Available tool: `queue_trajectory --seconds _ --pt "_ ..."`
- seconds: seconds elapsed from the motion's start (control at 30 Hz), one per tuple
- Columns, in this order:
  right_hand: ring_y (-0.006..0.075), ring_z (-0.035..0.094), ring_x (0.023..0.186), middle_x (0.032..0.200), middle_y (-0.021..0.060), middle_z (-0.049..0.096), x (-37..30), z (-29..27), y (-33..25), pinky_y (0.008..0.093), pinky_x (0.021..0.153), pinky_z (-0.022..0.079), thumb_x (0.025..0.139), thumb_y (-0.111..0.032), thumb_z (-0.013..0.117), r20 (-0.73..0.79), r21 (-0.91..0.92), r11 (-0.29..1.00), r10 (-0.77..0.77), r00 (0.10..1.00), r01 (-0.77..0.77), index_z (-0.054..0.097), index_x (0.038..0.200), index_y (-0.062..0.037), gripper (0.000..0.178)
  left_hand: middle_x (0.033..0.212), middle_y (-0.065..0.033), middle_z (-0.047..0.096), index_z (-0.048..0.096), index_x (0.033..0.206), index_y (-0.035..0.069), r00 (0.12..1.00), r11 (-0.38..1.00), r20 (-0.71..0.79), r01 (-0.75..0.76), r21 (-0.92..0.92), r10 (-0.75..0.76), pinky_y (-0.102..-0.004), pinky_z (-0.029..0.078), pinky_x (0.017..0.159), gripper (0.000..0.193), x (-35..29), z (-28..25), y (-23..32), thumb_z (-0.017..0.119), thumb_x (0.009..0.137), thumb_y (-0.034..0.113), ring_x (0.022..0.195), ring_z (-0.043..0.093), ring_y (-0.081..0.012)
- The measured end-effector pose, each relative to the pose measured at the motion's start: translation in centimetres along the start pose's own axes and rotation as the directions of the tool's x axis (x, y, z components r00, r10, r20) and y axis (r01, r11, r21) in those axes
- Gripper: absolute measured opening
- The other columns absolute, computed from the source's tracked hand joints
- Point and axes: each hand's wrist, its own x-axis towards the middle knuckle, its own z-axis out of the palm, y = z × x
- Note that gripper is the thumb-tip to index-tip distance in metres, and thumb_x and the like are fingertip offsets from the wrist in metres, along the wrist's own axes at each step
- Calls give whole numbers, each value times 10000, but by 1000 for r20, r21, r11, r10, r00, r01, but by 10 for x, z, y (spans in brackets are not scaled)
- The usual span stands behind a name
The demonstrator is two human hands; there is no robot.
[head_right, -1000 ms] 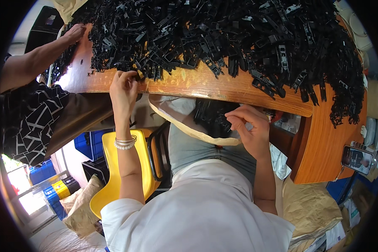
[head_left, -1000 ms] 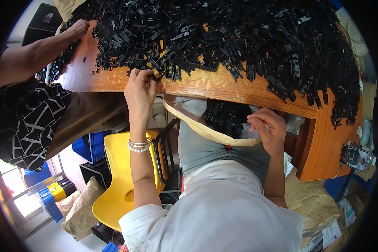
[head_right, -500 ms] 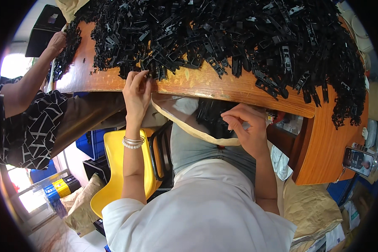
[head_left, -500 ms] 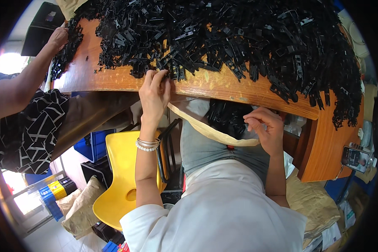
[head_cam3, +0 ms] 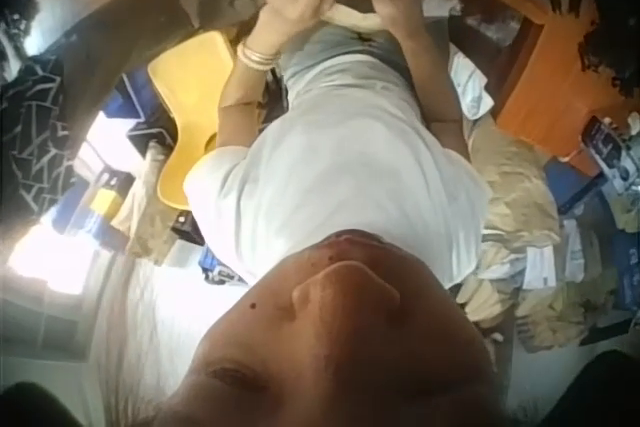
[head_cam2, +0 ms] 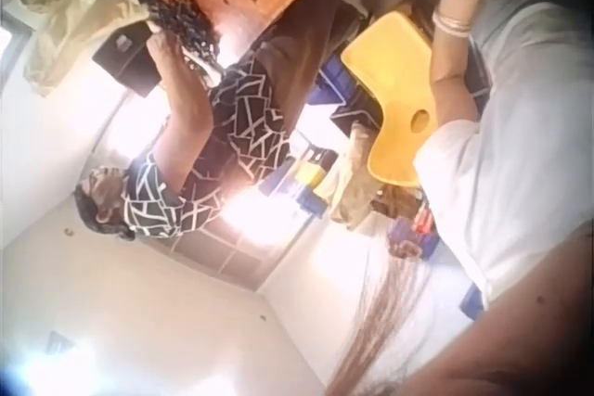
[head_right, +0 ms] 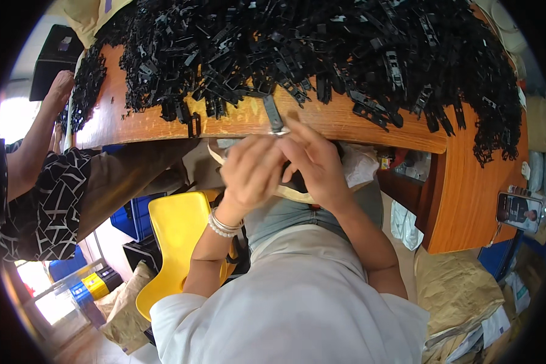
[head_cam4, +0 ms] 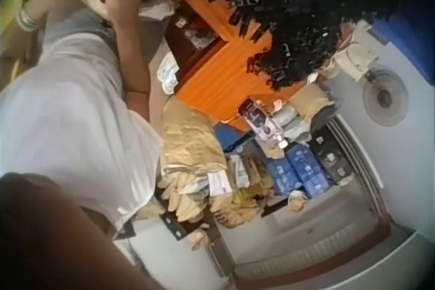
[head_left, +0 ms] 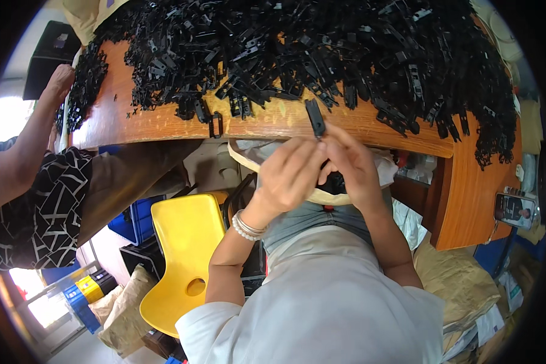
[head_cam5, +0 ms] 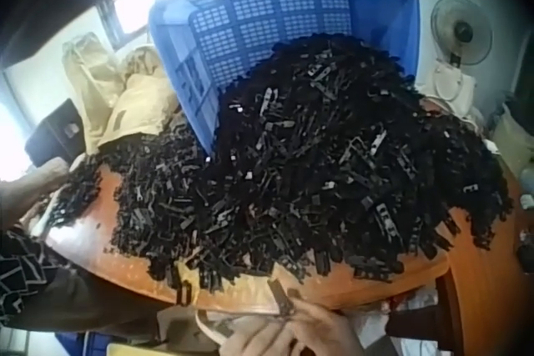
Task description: Assembling and inspecting small black plastic components and placing them into a collection bag.
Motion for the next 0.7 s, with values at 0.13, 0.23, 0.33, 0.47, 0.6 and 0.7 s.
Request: queue_trajectory --seconds 0.13,0.23,0.33,0.47,0.6,0.7 --pt "89 526 545 726 59 554 -1 -16 2 179 475 396 897 -134 446 -93 -148 989 -40 995 26 435 1204 40 354 855 -131 571 582 892 -42 956 926 34 290 -241 -291 -286 468 646 239 6 5 10 610 655 -54 822 555 -252" --pt "82 523 524 671 69 547 -11 -26 -10 179 459 387 858 -43 464 -8 -169 986 10 1000 -11 470 1168 31 318 852 -101 575 579 921 -15 604 298 292 686 -664 -741 -240 442 613 263 25 3 17 640 673 -81 746 556 -173" --pt "91 531 516 690 89 573 -18 -25 -11 181 458 393 861 -34 452 -81 -237 970 -67 994 46 486 1126 39 277 896 -120 576 553 905 -40 663 248 414 670 -699 -623 -224 457 609 216 18 10 8 614 705 -93 721 563 -146" --pt "127 575 541 726 108 598 -21 -33 -8 194 454 412 848 -15 479 -177 -332 942 -114 978 50 464 1073 70 241 819 -115 605 547 803 -26 792 558 183 553 -619 -582 -224 447 607 144 6 26 20 626 699 -84 712 586 -171" --pt "143 592 566 731 124 600 -24 -31 -6 195 463 426 843 -5 487 -292 -216 974 -132 947 70 490 985 70 161 827 -139 614 510 737 -30 813 640 91 517 -568 -576 -221 452 600 117 4 35 32 622 728 -61 682 600 -170" --pt "155 595 563 737 138 602 -26 -35 -4 200 465 436 839 1 489 -319 -168 977 -181 930 132 500 913 64 98 821 -132 616 516 742 -21 483 71 438 729 -681 -758 -208 457 581 89 12 34 37 599 763 -45 632 603 -161"
